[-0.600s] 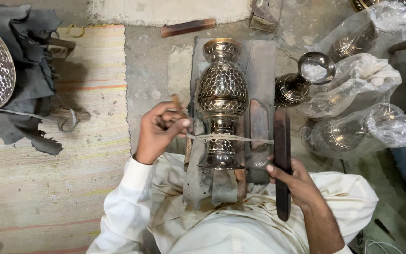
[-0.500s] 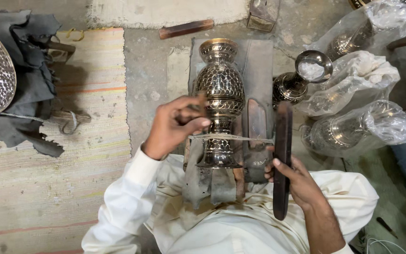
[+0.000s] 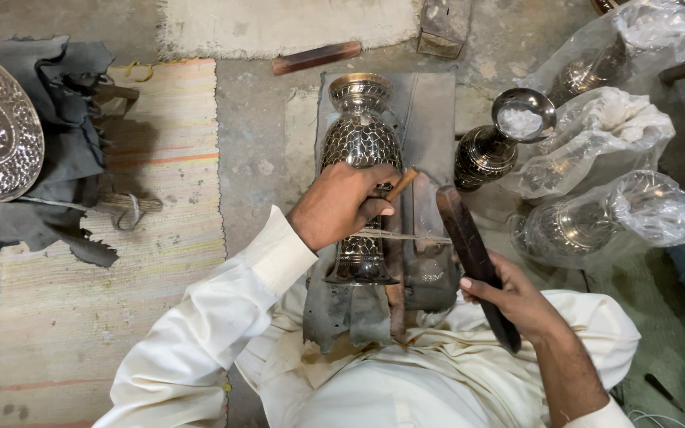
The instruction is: The person uses a hammer and chisel to create a textured pattern on a metal vase. They repeatedly strike the chisel against the vase surface while holding it steady with their other hand.
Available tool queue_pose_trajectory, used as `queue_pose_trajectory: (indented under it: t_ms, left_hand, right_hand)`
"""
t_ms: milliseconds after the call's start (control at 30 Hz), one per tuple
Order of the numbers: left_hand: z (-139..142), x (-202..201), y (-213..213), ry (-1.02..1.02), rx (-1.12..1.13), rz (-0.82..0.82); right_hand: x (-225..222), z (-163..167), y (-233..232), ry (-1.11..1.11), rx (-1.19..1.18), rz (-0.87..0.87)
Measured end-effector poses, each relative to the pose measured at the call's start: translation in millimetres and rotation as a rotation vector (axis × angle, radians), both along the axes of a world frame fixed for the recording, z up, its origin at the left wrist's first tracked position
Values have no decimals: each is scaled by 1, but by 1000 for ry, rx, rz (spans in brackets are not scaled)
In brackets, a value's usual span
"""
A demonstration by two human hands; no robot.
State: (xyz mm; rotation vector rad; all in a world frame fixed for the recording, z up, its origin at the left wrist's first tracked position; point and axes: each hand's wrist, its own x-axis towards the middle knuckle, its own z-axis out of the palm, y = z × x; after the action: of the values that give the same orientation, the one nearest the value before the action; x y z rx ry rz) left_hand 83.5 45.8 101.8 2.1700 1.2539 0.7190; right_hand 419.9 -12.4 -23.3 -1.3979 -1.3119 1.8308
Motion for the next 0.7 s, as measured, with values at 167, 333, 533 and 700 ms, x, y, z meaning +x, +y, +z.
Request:
queue_pose_trajectory:
  t_ms: [167, 333, 533, 700]
  left_hand:
    - [0, 0, 0, 14, 58, -17]
    - [0, 2, -2, 39, 37, 2]
    - [-2, 4, -3, 63, 44, 15]
    - [-3, 2, -6, 19, 9, 12]
  right_hand:
    - [-7, 3, 30, -214, 402, -20]
    - [-16, 39, 62, -465, 689, -58]
    - [-19, 96, 84, -797, 864, 134]
    - [-22, 110, 85, -783, 813, 108]
